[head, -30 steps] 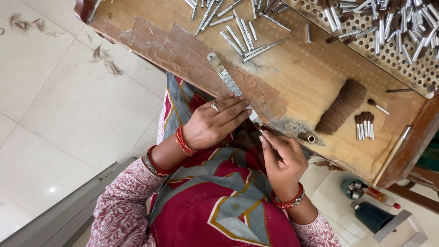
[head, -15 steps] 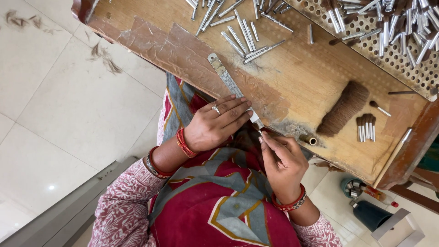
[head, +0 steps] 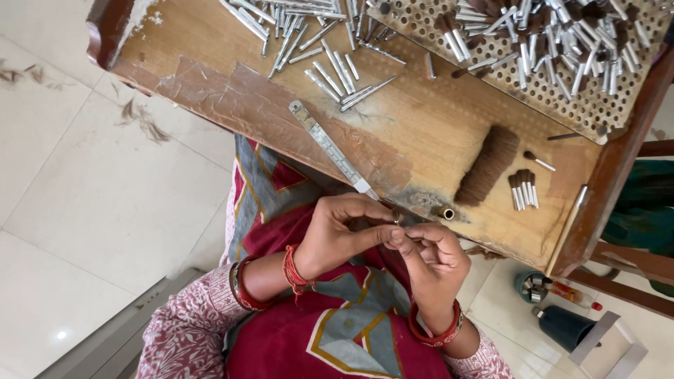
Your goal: The person inserts brush fiber bundles into small metal ferrules and organizes them on a workbench.
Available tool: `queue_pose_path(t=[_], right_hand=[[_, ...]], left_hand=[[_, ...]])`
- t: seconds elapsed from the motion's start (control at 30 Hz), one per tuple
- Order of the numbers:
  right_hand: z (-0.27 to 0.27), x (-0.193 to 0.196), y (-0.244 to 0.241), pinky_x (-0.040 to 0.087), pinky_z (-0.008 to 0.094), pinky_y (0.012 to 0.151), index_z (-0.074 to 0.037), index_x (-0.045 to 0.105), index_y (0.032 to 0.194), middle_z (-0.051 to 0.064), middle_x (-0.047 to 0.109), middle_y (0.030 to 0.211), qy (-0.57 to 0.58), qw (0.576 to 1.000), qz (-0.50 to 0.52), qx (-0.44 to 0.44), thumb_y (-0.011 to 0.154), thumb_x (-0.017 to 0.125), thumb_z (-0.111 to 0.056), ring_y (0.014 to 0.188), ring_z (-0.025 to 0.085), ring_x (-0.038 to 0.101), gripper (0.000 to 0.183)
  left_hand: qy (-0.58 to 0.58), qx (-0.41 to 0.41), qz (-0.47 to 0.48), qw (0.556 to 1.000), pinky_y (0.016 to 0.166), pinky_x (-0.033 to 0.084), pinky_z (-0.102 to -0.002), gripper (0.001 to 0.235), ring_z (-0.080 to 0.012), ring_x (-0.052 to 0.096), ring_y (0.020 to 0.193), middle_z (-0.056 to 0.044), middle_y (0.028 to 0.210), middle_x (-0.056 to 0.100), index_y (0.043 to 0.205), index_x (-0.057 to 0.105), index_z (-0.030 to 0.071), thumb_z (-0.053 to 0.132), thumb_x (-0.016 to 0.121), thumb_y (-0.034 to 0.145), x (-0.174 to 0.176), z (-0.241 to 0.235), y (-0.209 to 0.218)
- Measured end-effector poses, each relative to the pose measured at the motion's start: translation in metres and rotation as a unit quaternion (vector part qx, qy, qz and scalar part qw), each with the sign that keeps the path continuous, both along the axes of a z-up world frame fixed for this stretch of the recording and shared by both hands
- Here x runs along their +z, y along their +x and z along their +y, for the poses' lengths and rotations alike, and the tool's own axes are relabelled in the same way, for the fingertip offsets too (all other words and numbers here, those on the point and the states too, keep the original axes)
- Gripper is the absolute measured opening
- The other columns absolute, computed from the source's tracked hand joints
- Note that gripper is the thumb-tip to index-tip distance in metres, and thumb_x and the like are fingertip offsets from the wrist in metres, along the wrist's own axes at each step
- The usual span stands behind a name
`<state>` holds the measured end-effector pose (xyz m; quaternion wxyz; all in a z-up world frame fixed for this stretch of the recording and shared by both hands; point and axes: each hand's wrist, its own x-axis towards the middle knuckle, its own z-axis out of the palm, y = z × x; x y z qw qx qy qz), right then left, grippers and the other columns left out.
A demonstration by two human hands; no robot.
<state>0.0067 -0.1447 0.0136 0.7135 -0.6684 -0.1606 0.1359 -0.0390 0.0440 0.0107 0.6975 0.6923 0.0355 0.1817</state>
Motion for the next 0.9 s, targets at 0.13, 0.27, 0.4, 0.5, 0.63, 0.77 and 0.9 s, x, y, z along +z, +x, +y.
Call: queue_pose_path(t=[0.13, 0.27, 0.4, 0.5, 0.63, 0.77, 0.9], right_hand=[[-0.014, 0.010, 0.007, 0.059, 0.028, 0.090, 0.006, 0.065, 0.111, 0.012, 0.069, 0.111, -0.005, 1.000, 0.009, -0.011, 0.095, 0.070, 0.011, 0.099, 0.014, 0.070, 0.017], [-0.023, 0.034, 0.018, 0.057, 0.026, 0.089, 0.007, 0.068, 0.111, 0.013, 0.067, 0.115, -0.050, 0.999, -0.014, -0.006, 0.097, 0.068, 0.009, 0.100, 0.014, 0.069, 0.014], [-0.029, 0.048, 0.031, 0.055, 0.026, 0.092, 0.007, 0.067, 0.115, 0.013, 0.067, 0.117, -0.069, 0.997, 0.018, 0.003, 0.095, 0.066, 0.006, 0.104, 0.015, 0.067, 0.020], [-0.031, 0.045, 0.033, 0.055, 0.027, 0.092, 0.007, 0.069, 0.111, 0.012, 0.068, 0.117, -0.063, 0.997, 0.028, 0.037, 0.095, 0.067, 0.004, 0.106, 0.015, 0.067, 0.016], [-0.039, 0.031, 0.030, 0.055, 0.026, 0.086, 0.006, 0.071, 0.106, 0.011, 0.070, 0.108, -0.076, 0.996, 0.037, 0.023, 0.096, 0.069, 0.003, 0.096, 0.014, 0.067, 0.010], [-0.043, 0.031, 0.027, 0.054, 0.024, 0.081, 0.005, 0.069, 0.101, 0.009, 0.070, 0.103, -0.090, 0.996, 0.020, 0.016, 0.096, 0.069, 0.002, 0.092, 0.012, 0.066, 0.005], [-0.047, 0.038, 0.029, 0.054, 0.024, 0.084, 0.004, 0.068, 0.100, 0.009, 0.070, 0.102, -0.103, 0.994, -0.019, 0.004, 0.097, 0.068, 0.003, 0.093, 0.012, 0.066, 0.004]], left_hand=[[-0.346, -0.117, 0.084, 0.927, 0.077, 0.062, -0.031, 0.018, -0.0137, 0.074, 0.087, -0.010, 0.097, 0.076, 0.106, 0.076, -0.003, 0.006, 0.080, 0.091, -0.004, -0.014, 0.013], [-0.178, -0.121, 0.060, 0.975, 0.082, 0.058, -0.024, 0.017, -0.0082, 0.070, 0.092, -0.006, 0.100, 0.075, 0.107, 0.076, -0.002, 0.006, 0.079, 0.092, 0.011, -0.015, 0.021], [-0.135, -0.156, 0.108, 0.973, 0.069, 0.053, -0.023, 0.014, -0.0067, 0.065, 0.080, -0.005, 0.090, 0.074, 0.101, 0.078, -0.001, 0.006, 0.081, 0.089, 0.012, -0.023, 0.023], [-0.107, -0.165, 0.097, 0.976, 0.066, 0.052, -0.025, 0.012, -0.0072, 0.064, 0.076, -0.005, 0.086, 0.072, 0.095, 0.078, -0.001, 0.007, 0.083, 0.087, 0.010, -0.029, 0.025], [-0.084, -0.184, 0.107, 0.973, 0.067, 0.053, -0.025, 0.012, -0.0073, 0.065, 0.075, -0.005, 0.083, 0.074, 0.094, 0.078, 0.000, 0.007, 0.083, 0.086, 0.014, -0.032, 0.026], [-0.071, -0.174, 0.087, 0.978, 0.066, 0.053, -0.025, 0.011, -0.0086, 0.065, 0.073, -0.005, 0.080, 0.073, 0.092, 0.078, 0.001, 0.007, 0.083, 0.085, 0.009, -0.038, 0.028], [-0.058, -0.193, 0.062, 0.977, 0.069, 0.055, -0.025, 0.011, -0.0082, 0.068, 0.075, -0.005, 0.083, 0.075, 0.094, 0.079, 0.001, 0.007, 0.082, 0.086, 0.019, -0.038, 0.037]])
